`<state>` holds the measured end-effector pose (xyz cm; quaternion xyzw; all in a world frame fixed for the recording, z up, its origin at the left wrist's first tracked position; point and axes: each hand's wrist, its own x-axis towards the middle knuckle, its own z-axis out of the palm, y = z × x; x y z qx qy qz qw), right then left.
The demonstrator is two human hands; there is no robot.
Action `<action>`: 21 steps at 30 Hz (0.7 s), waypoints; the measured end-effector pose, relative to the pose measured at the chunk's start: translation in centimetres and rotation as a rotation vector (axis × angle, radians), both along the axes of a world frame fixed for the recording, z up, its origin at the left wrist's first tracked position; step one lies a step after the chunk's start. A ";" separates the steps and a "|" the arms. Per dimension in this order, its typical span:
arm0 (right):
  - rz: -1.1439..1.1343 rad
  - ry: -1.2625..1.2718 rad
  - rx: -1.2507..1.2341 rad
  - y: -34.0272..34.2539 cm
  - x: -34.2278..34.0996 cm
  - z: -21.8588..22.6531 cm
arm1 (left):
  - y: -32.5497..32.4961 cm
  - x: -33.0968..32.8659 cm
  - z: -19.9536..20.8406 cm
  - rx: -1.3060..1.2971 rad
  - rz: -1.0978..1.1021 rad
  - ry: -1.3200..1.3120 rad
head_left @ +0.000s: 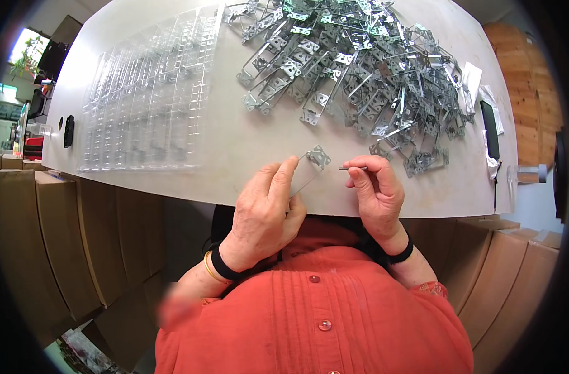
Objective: The person assembles small metal hardware components by hand. They pick up metal brackets and pins from a pile on a white table, insert the pins into the brackets, and place the assembled units into a clear plastic organizer tray. The person repeats this process for several units.
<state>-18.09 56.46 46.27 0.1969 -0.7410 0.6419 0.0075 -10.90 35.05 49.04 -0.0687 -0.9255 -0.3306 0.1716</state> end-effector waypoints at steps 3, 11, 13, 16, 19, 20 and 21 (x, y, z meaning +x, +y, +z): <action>-0.008 0.013 -0.011 -0.1 -0.1 0.0 | 0.1 0.1 -0.4 0.089 -0.040 -0.017; -0.028 0.081 0.063 -0.7 -0.2 0.0 | -0.1 -0.2 -0.7 0.124 -0.085 0.022; -0.036 0.081 0.097 -0.8 -0.3 0.2 | -0.2 -0.2 -0.7 0.126 -0.088 0.021; -0.039 0.063 0.116 -0.8 -0.3 0.2 | -0.2 -0.1 -0.6 0.134 -0.089 0.008; -0.036 0.075 0.146 -0.7 -0.3 0.3 | -0.3 -0.1 -0.9 0.132 -0.094 0.022; -0.034 0.085 0.160 -0.7 -0.3 0.4 | -0.3 -0.1 -0.9 0.132 -0.093 0.021; -0.035 0.094 0.165 -0.7 -0.3 0.4 | -0.3 -0.1 -0.9 0.130 -0.094 0.021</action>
